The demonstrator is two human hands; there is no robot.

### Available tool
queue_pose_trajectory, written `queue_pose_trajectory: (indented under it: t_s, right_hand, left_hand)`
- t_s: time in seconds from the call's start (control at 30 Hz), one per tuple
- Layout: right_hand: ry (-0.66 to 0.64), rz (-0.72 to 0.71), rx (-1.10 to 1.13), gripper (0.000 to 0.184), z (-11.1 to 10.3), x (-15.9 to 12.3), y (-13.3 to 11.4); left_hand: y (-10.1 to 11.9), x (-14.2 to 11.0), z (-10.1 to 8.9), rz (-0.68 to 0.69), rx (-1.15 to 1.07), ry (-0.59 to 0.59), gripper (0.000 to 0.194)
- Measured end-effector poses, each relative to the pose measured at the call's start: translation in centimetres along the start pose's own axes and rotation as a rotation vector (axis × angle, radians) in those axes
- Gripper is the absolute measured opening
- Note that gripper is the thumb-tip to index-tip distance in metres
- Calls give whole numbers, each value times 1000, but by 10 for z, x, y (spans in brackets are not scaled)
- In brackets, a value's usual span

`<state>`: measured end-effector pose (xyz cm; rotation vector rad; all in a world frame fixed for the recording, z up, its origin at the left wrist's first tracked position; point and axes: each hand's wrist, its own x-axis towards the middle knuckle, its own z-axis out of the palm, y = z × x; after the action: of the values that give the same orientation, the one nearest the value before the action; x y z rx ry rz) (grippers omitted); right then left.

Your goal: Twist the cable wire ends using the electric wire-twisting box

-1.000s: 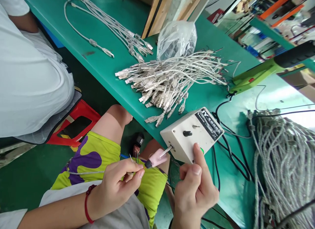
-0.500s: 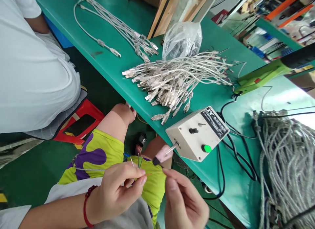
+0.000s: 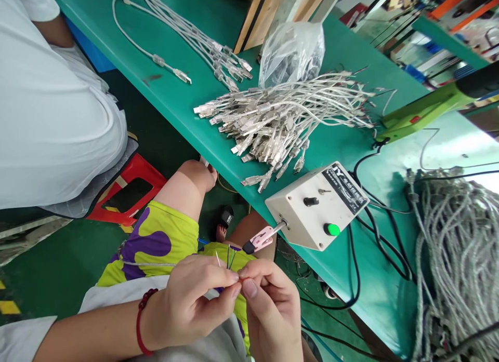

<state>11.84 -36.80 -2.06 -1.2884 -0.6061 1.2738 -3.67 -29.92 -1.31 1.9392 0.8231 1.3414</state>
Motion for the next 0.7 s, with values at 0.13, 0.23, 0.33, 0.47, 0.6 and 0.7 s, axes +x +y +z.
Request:
queue_pose_trajectory:
  t_s: [0.13, 0.23, 0.33, 0.47, 0.6, 0.7]
  right_hand:
    - [-11, 126, 113, 32, 10, 3, -11]
    - [-19, 234, 154, 36, 17, 5, -21]
    - [6, 261, 164, 41, 18, 5, -23]
    - [8, 259, 137, 40, 15, 5, -18]
    - [-19, 187, 119, 34, 14, 7, -15]
    - [-30, 154, 95, 33, 12, 7, -13]
  left_hand:
    - [-1, 0, -1, 6, -7, 1, 11]
    - [-2, -2, -1, 1, -14, 2, 11]
    - [-3, -3, -2, -10, -16, -8, 12]
    - [-3, -2, -3, -57, -65, -50, 15]
    - [-2, -1, -3, -106, -133, -72, 17]
    - [-3, -2, -3, -122, -151, -88, 19]
